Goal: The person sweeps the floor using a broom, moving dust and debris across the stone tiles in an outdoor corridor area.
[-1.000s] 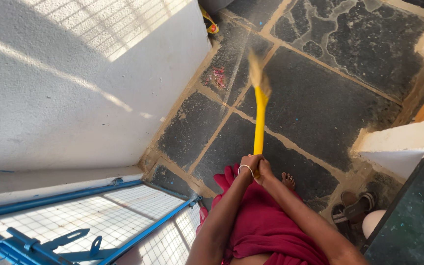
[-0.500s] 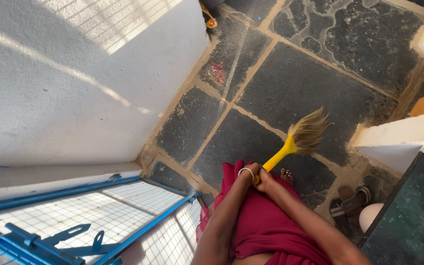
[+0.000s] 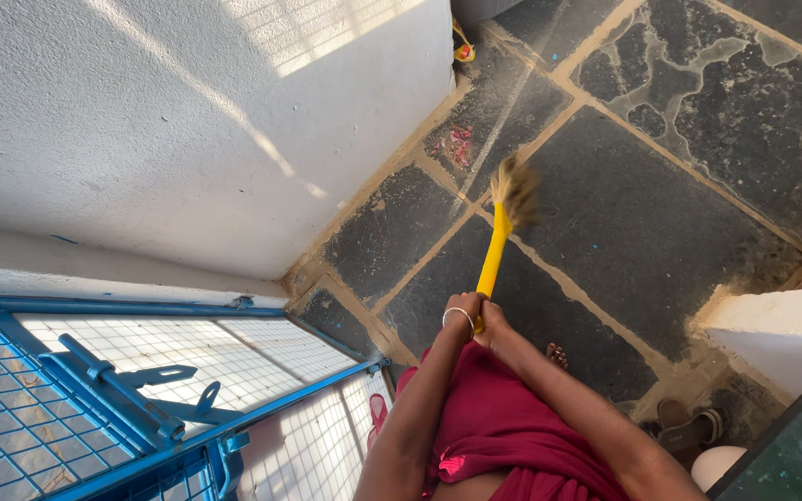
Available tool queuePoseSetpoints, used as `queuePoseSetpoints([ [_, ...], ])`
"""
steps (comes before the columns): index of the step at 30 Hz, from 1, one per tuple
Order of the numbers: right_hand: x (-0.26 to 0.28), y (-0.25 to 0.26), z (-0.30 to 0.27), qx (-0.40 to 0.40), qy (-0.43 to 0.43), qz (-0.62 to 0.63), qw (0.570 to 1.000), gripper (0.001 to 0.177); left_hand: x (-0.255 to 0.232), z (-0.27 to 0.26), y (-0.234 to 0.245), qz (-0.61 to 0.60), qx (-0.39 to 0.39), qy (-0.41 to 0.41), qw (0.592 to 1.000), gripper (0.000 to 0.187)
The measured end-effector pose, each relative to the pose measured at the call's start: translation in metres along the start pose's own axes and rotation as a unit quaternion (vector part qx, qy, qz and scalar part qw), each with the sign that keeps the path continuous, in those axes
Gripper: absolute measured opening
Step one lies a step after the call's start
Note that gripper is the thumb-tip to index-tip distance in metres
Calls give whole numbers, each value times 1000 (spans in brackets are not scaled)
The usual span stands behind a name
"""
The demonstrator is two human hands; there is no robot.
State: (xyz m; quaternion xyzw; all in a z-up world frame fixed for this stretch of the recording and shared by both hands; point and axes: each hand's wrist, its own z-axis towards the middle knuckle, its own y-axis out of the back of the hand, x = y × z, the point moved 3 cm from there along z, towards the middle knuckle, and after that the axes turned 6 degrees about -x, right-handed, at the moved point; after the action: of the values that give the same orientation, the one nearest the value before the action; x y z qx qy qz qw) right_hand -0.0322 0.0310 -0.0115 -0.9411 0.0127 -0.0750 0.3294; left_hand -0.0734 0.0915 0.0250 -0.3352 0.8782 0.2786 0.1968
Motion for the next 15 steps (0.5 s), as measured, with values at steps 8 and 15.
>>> queuePoseSetpoints([
  [8,40,20,-18,-59,145,39,987,33,-39,-17,-38,112,74,-81,988,58],
  [15,61,72,-55,-128,158,161,966,39,-20,-18,-123,261,163,-61,950,64],
])
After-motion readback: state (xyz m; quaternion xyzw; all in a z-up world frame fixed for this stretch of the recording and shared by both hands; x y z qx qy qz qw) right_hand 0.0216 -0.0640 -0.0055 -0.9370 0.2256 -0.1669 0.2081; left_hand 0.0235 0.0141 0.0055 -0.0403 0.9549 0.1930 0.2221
